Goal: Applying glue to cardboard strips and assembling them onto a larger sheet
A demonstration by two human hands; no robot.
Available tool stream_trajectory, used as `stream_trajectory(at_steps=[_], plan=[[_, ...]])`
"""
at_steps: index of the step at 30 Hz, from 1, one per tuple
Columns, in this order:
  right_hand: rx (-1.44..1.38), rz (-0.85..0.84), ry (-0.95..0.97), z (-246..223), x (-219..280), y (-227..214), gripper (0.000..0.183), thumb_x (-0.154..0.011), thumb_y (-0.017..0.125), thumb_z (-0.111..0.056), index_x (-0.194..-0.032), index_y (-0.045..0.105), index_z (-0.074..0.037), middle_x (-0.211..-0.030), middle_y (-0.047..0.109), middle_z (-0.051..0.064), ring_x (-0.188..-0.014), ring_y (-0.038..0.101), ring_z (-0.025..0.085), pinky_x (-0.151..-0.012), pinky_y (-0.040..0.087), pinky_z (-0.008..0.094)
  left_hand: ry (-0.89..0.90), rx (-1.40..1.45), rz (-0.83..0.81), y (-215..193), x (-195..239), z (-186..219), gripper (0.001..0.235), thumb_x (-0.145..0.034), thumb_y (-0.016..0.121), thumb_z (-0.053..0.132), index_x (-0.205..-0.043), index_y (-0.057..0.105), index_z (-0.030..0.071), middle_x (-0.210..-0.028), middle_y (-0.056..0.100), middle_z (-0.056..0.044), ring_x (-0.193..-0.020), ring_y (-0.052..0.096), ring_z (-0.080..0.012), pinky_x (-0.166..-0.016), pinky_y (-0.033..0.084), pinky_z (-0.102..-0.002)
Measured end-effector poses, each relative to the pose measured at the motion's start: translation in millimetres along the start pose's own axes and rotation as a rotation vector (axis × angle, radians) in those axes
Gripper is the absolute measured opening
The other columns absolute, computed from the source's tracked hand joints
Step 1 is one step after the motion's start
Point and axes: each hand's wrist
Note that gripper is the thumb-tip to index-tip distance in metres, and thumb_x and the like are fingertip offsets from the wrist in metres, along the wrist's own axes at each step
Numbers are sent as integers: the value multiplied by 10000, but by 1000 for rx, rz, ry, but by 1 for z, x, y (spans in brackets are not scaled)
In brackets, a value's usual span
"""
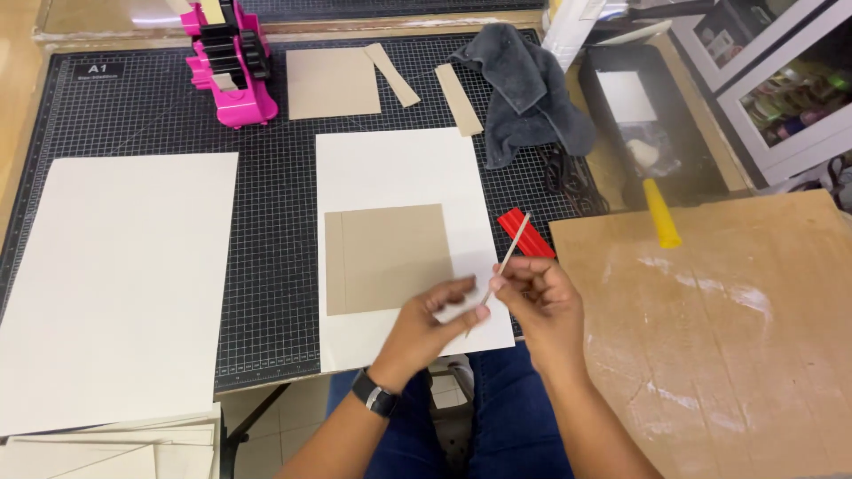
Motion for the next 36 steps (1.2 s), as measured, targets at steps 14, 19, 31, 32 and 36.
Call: stream_trajectory(at_steps=[14,19,31,32,36], plan=[[1022,-151,126,84,-98,46,385,-778,784,-375,-1155,751,-304,-975,788,-20,-915,765,191,-775,611,359,431,-1055,432,-31,-145,-127,244,-943,665,206,-1164,768,194,-1180,681,-9,-1193,585,-257,-974,519,-373],[1110,-211,17,92,-99,54,357,-811,755,-296,-1160,778,-220,-1034,764,77,-967,753,298,-793,609,416,457,-1074,470,-30,-145,-134,313,-967,652,268,-1271,716,237,-1220,651,3,-1246,538,-253,-1014,481,-401],[1172,-275,23,88,-99,56,408,-857,757,-288,-1248,745,-170,-1077,718,104,-1049,726,334,-860,605,489,565,-1069,534,-30,-147,-145,244,-940,677,277,-1161,781,291,-1217,650,12,-1215,555,-249,-992,472,-391],[1172,-275,16,89,-99,56,401,-861,752,-292,-1243,748,-169,-1078,716,105,-1051,725,336,-861,605,492,564,-1070,533,-30,-147,-144,248,-935,680,273,-1161,782,288,-1219,651,10,-1215,556,-250,-990,475,-394],[1159,-287,7,88,-99,56,403,-867,745,-291,-1251,746,-168,-1074,711,111,-1050,722,355,-864,602,503,548,-1076,527,-30,-148,-146,267,-918,691,276,-1169,777,296,-1237,642,20,-1227,547,-247,-995,467,-390]])
Point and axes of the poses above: each hand's wrist, its own x-axis away from the middle knuckle, its own y-axis out of the palm, z = x × y
